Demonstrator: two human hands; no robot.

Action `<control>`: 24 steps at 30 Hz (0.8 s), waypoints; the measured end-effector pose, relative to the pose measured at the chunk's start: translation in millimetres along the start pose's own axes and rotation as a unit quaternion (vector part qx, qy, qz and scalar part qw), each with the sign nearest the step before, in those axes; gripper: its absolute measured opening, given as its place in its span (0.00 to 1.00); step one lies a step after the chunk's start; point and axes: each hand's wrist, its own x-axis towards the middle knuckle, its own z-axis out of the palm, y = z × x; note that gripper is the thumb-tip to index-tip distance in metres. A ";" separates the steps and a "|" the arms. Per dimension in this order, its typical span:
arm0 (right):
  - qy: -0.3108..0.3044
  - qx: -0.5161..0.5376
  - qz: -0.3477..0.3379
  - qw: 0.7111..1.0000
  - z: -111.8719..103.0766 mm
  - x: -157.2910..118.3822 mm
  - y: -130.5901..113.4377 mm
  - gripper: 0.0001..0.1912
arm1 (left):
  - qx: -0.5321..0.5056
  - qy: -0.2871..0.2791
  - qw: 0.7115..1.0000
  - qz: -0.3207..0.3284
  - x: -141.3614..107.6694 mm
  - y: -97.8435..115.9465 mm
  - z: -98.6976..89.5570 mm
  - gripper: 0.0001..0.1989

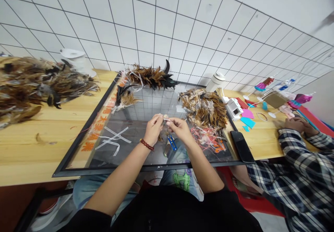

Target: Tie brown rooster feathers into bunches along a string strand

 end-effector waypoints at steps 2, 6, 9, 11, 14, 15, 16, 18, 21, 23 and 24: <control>0.035 0.021 0.015 0.999 -4.5 0.0 -2.0 0.16 | -0.042 -0.009 0.999 -0.032 0.8 2.7 -1.1 0.17; 0.073 0.108 0.051 0.990 -14.2 -1.0 -6.1 0.16 | -0.107 -0.049 0.990 -0.082 1.6 6.7 -4.3 0.16; 0.067 0.161 0.057 0.983 -18.3 -4.1 -10.7 0.16 | -0.112 -0.075 0.987 -0.083 1.1 7.7 -5.5 0.14; 0.039 0.168 0.066 0.983 -17.9 -7.2 -13.6 0.20 | -0.104 -0.074 0.989 -0.074 0.8 7.6 -5.6 0.14; 0.031 0.119 0.071 0.990 -13.1 -10.2 -14.2 0.23 | -0.085 -0.070 0.992 -0.067 1.1 6.8 -5.5 0.14; 0.036 0.091 0.062 0.993 -11.2 -10.2 -13.3 0.22 | -0.079 -0.070 0.992 -0.067 1.2 6.5 -5.5 0.14; 0.041 0.062 0.050 0.996 -9.6 -9.7 -12.3 0.19 | -0.074 -0.072 0.992 -0.068 1.2 6.4 -5.6 0.14; 0.041 0.019 0.026 0.999 -8.4 -7.4 -10.8 0.16 | -0.074 -0.082 0.991 -0.075 1.0 6.7 -6.1 0.13; 0.036 0.008 0.018 0.999 -11.5 -2.5 -12.4 0.16 | -0.086 -0.134 0.984 -0.081 0.1 8.6 -7.3 0.12; 0.028 0.021 0.025 0.999 -14.7 0.3 -14.9 0.16 | -0.077 -0.177 0.980 -0.056 -0.1 9.9 -8.5 0.10; 0.024 0.027 0.028 0.999 -16.0 1.4 -15.8 0.16 | -0.061 -0.192 0.979 -0.036 0.3 10.1 -9.3 0.09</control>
